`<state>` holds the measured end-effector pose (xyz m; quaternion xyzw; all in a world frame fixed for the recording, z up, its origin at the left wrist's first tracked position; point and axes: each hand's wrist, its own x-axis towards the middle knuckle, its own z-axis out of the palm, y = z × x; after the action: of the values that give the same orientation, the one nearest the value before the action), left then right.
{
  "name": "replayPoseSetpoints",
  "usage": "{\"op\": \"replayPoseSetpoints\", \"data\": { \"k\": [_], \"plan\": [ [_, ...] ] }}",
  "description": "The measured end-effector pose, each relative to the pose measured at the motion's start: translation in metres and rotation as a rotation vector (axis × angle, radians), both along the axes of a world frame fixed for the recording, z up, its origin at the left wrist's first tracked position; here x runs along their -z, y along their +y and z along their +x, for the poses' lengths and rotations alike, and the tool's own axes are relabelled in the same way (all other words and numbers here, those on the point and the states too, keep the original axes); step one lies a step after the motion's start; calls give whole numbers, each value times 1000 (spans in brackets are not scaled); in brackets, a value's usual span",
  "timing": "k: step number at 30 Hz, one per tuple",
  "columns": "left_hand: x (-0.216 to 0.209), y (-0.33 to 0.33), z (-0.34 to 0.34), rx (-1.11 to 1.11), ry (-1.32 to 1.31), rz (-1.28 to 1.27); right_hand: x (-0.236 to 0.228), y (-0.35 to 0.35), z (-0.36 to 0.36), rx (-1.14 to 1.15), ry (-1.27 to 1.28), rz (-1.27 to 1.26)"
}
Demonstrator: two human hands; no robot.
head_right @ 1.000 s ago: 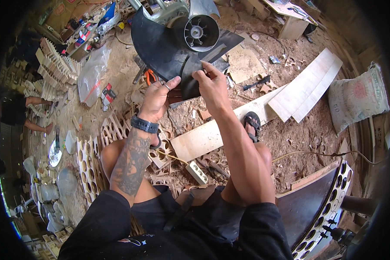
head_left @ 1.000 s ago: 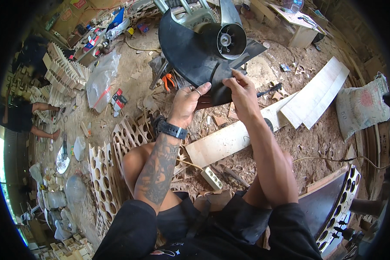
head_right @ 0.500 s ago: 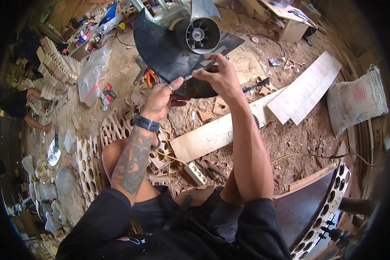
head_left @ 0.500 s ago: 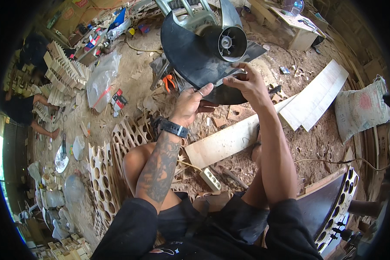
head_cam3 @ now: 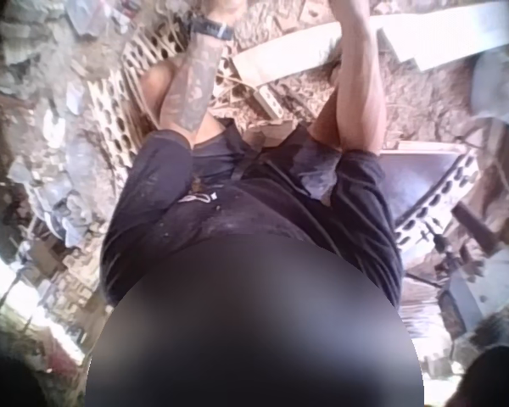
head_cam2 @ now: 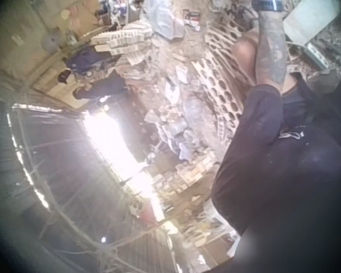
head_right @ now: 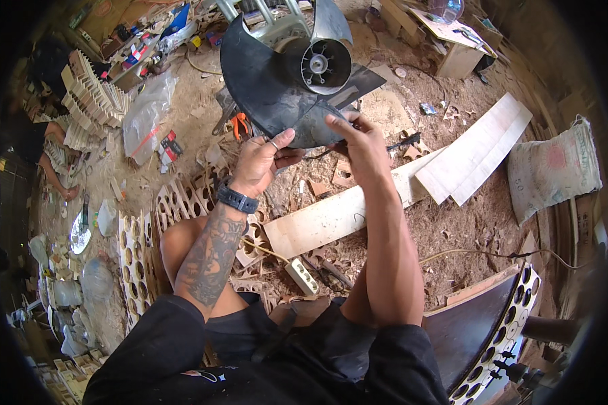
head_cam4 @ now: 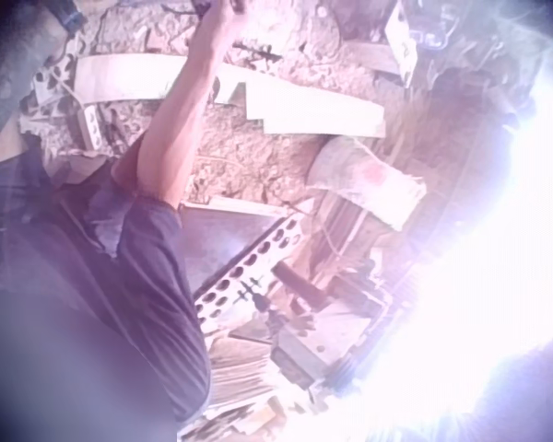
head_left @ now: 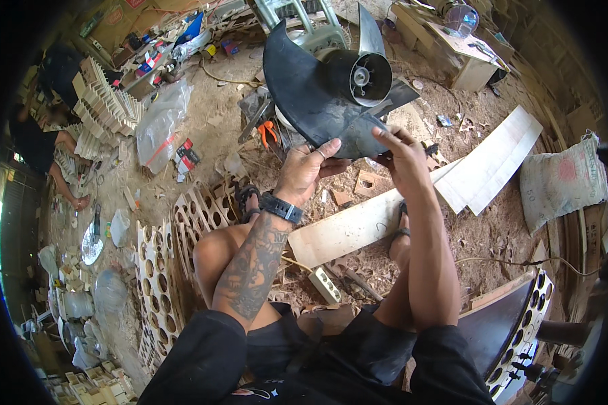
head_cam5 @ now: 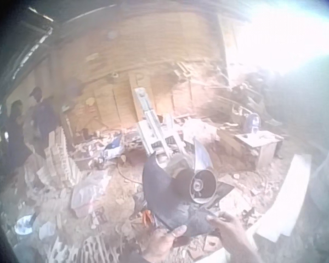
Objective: The person sits on the floor and aligns a small black plastic piece onto a larger curved black component. They then apply glue from a white bottle along the seam and press the pieces together to bond them.
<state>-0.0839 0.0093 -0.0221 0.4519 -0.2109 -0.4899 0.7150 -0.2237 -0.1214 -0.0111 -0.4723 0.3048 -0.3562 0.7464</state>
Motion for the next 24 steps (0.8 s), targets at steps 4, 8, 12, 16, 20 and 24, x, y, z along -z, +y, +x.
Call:
{"op": "replayPoseSetpoints", "data": {
  "k": [4,8,12,16,20,24],
  "plan": [
    [1,0,0,-4,-4,25,9,18,10,-24,-82,199],
    [-1,3,4,-23,-40,26,13,20,21,-12,-88,190],
    [-3,5,8,-47,-119,34,13,23,25,10,-124,187],
    [-4,5,9,-26,-120,43,12,24,26,34,-143,172],
    [-5,6,8,-37,-91,37,11,27,27,38,-150,165],
    [-4,6,7,-68,-116,30,13,32,29,113,-162,188]
  ]
}}
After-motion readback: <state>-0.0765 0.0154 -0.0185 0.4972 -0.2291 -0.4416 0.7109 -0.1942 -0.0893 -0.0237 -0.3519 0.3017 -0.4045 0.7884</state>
